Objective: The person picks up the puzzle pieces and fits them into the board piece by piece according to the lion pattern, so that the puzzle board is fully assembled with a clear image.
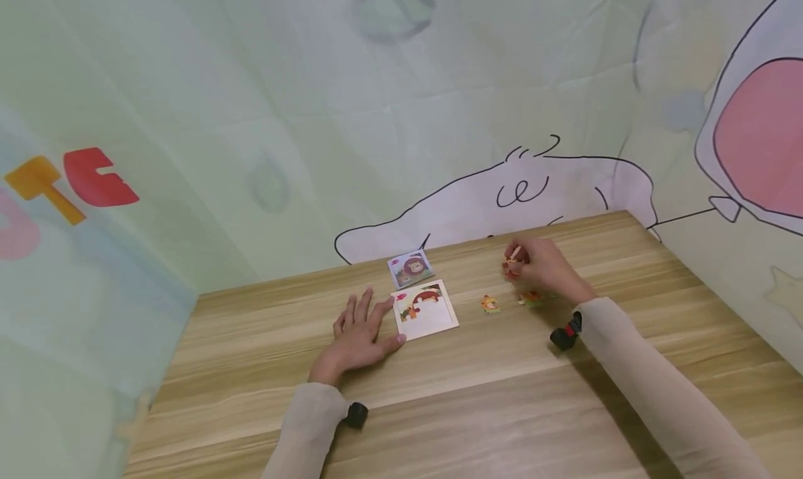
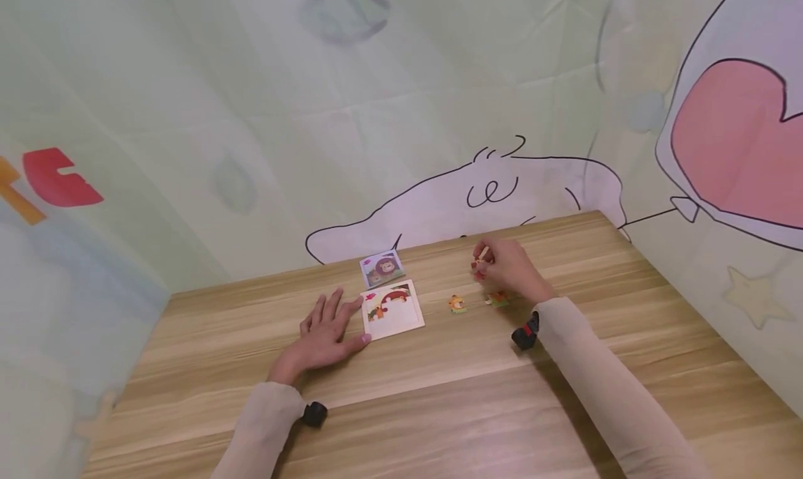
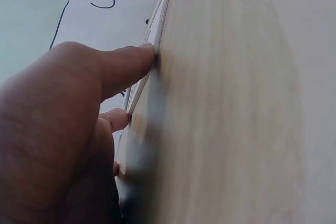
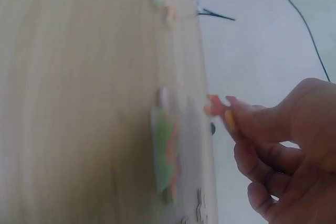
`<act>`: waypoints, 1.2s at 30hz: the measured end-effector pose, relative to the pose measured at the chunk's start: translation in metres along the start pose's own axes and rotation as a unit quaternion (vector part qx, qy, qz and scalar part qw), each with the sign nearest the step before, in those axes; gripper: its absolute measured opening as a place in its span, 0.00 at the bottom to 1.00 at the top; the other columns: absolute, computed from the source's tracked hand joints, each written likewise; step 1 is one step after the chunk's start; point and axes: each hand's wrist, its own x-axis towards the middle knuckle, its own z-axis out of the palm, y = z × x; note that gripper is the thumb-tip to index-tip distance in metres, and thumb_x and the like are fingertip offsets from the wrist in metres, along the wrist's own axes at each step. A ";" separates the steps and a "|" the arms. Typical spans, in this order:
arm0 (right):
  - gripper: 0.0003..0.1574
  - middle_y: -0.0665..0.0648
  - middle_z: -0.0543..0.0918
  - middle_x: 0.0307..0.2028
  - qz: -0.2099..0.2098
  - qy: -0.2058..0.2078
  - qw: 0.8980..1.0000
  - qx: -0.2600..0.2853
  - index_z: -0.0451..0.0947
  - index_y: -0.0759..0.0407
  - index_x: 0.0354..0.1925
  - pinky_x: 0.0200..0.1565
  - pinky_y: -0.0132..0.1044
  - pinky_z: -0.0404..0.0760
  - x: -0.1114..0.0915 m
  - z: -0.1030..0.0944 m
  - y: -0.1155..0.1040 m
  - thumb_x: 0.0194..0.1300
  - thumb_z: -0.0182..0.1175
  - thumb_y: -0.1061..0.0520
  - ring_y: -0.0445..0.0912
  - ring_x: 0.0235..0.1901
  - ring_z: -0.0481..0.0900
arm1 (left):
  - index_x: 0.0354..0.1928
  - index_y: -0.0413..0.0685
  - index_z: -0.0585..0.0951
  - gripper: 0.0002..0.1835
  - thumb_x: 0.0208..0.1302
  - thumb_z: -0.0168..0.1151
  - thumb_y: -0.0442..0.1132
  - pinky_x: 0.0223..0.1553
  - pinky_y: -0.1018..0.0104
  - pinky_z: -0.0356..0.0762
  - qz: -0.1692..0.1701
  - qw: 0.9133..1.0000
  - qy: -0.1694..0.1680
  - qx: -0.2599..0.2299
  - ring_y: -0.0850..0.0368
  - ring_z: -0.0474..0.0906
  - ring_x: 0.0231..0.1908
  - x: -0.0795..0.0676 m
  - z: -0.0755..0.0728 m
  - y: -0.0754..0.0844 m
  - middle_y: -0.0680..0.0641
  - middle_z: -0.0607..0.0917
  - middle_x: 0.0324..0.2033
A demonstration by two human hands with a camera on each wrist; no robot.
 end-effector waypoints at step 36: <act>0.13 0.59 0.91 0.38 0.002 -0.053 0.980 0.191 0.87 0.56 0.51 0.39 0.36 0.79 0.008 0.045 -0.063 0.70 0.73 0.61 0.45 0.36 0.85 | 0.87 0.61 0.55 0.46 0.74 0.58 0.66 0.78 0.20 0.33 -0.001 1.000 -0.001 -0.007 0.29 0.22 0.86 -0.001 0.000 0.001 0.39 0.34 0.88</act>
